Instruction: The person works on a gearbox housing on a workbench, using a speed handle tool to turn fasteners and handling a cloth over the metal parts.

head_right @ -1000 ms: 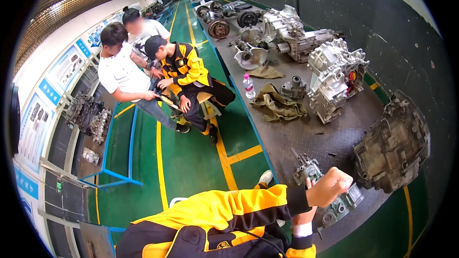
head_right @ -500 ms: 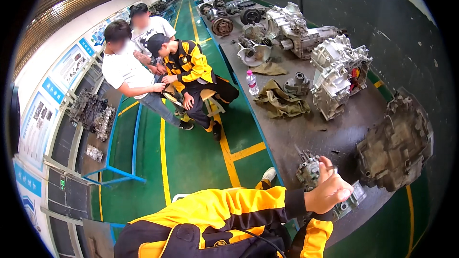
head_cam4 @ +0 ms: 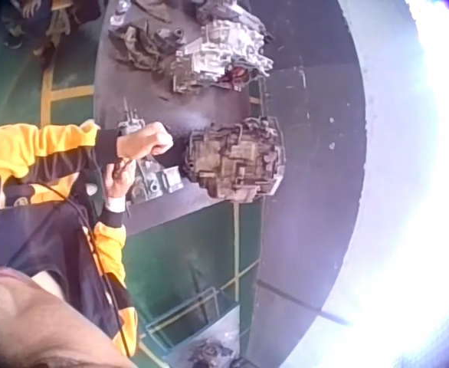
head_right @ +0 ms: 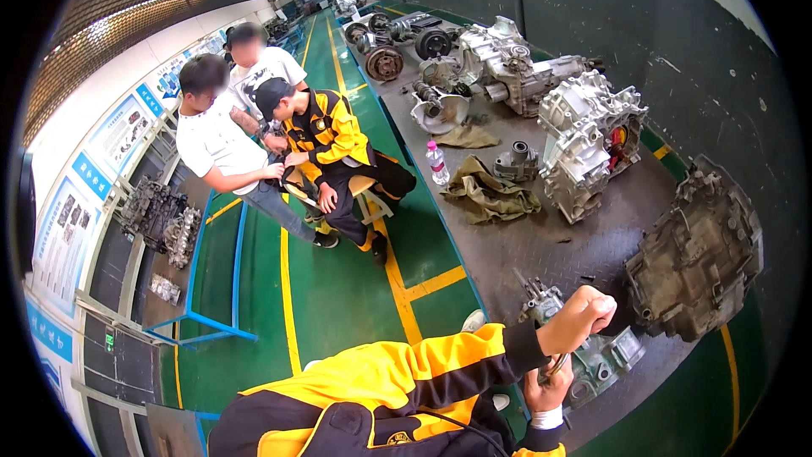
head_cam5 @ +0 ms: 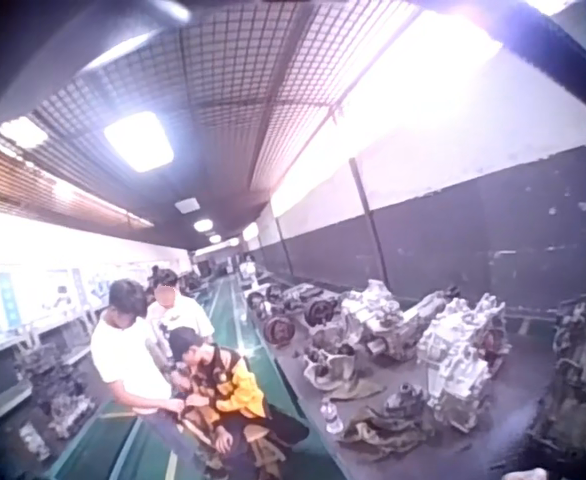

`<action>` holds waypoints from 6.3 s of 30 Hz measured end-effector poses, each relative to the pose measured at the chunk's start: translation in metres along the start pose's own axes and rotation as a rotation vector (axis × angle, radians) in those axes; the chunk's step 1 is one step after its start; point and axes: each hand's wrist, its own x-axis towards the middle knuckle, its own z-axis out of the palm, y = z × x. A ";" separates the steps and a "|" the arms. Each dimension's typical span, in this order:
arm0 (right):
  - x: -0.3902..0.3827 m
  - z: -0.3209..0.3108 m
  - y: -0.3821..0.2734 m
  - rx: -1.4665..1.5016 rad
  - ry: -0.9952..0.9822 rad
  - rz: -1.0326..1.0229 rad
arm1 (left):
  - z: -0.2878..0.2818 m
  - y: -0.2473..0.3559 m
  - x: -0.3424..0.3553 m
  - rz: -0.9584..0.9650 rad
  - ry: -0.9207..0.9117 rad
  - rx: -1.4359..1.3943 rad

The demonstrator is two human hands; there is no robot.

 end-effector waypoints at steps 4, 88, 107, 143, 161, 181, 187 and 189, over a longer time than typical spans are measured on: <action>0.019 0.004 -0.004 0.405 -0.108 -0.095 | 0.005 0.001 -0.003 0.032 -0.063 0.047; 0.011 0.006 0.043 0.531 0.294 0.069 | -0.014 0.009 0.031 0.108 0.059 0.093; 0.126 0.017 0.016 -0.044 0.187 -0.048 | 0.012 0.028 -0.010 0.232 -0.222 0.504; 0.113 0.006 0.006 -0.434 0.193 -0.060 | 0.005 0.049 -0.027 0.138 -0.355 0.885; 0.052 0.046 0.028 -0.276 -0.024 -0.307 | 0.019 0.036 -0.010 0.130 -0.166 0.852; 0.031 -0.023 0.013 -0.086 0.285 0.217 | -0.034 0.007 0.027 0.323 0.088 0.907; 0.041 -0.029 -0.012 0.039 -0.250 0.091 | -0.029 0.006 0.035 0.340 0.095 0.952; 0.032 0.006 0.034 0.104 -0.073 -0.151 | -0.011 0.010 0.033 0.297 0.054 0.934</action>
